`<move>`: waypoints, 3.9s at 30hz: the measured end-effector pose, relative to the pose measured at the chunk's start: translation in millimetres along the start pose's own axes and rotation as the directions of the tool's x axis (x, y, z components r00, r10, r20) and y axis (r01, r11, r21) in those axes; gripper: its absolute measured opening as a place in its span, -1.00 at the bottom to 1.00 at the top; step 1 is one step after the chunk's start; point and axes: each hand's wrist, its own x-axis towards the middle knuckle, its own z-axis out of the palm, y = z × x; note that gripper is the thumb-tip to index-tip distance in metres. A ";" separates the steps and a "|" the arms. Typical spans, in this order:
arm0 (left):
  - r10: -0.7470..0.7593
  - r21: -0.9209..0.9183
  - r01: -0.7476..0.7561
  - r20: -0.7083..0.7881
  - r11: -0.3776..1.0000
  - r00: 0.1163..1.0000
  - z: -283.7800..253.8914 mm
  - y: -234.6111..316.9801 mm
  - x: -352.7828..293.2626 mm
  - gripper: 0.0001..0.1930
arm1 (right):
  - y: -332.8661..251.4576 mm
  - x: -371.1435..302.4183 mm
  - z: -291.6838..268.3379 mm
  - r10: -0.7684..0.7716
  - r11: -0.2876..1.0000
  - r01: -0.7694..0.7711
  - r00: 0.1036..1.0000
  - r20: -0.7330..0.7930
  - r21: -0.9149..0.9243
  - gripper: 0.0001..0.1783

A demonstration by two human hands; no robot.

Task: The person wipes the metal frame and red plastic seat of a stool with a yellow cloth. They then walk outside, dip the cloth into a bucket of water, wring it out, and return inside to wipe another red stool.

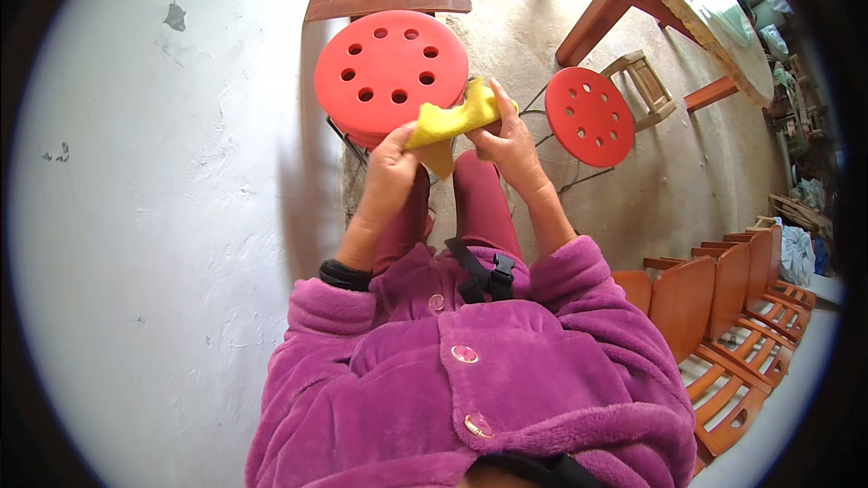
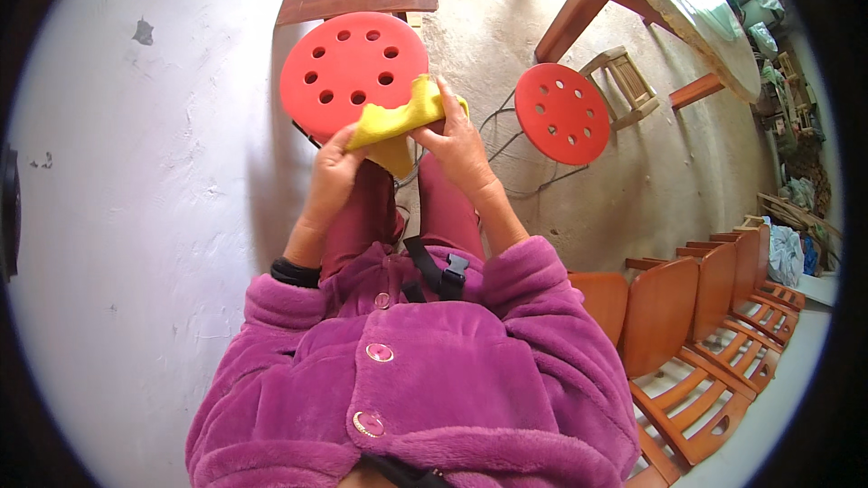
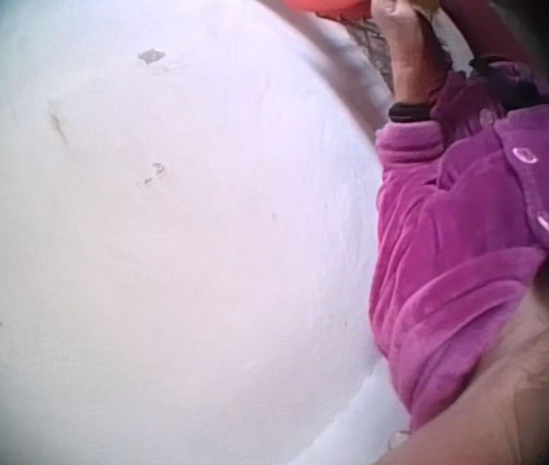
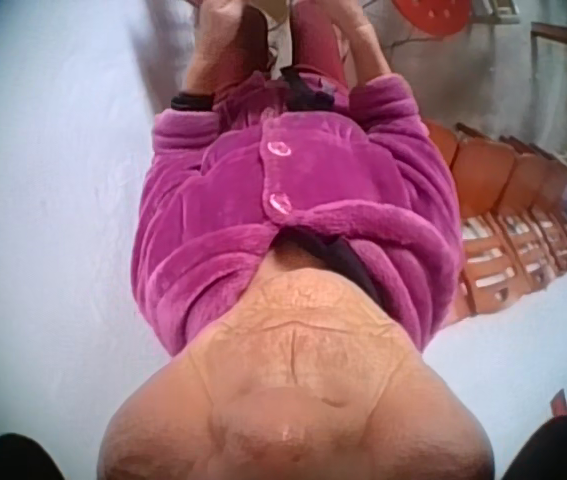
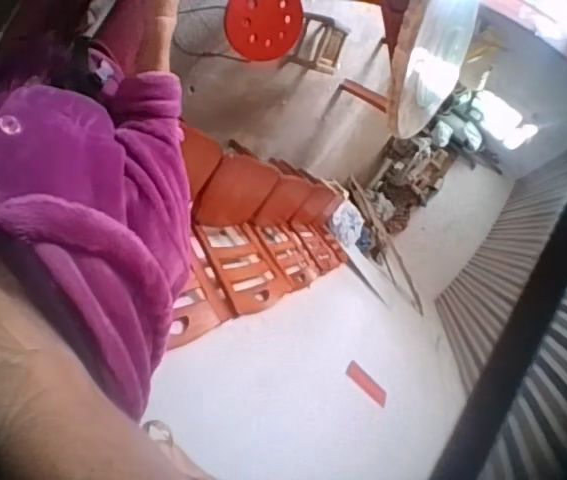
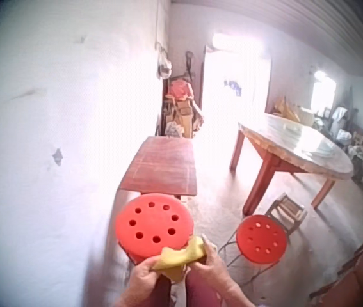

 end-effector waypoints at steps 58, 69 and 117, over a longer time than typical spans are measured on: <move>0.214 0.988 0.144 -0.152 0.053 0.965 -90.8 -106.7 223.8 -0.37 | 99.9 228.9 133.1 -0.180 0.383 0.158 0.979 0.094 -0.910 -0.39; 0.406 0.982 0.055 -0.125 0.179 0.905 -146.8 -118.6 253.2 -0.49 | 109.4 302.4 181.2 -0.259 0.415 0.381 0.920 0.294 -0.826 -0.41; 0.265 0.982 -0.190 0.186 -0.012 0.946 -119.7 -120.5 306.8 -0.43 | 113.5 330.8 134.3 -0.150 0.507 0.164 0.983 0.101 -0.846 -0.58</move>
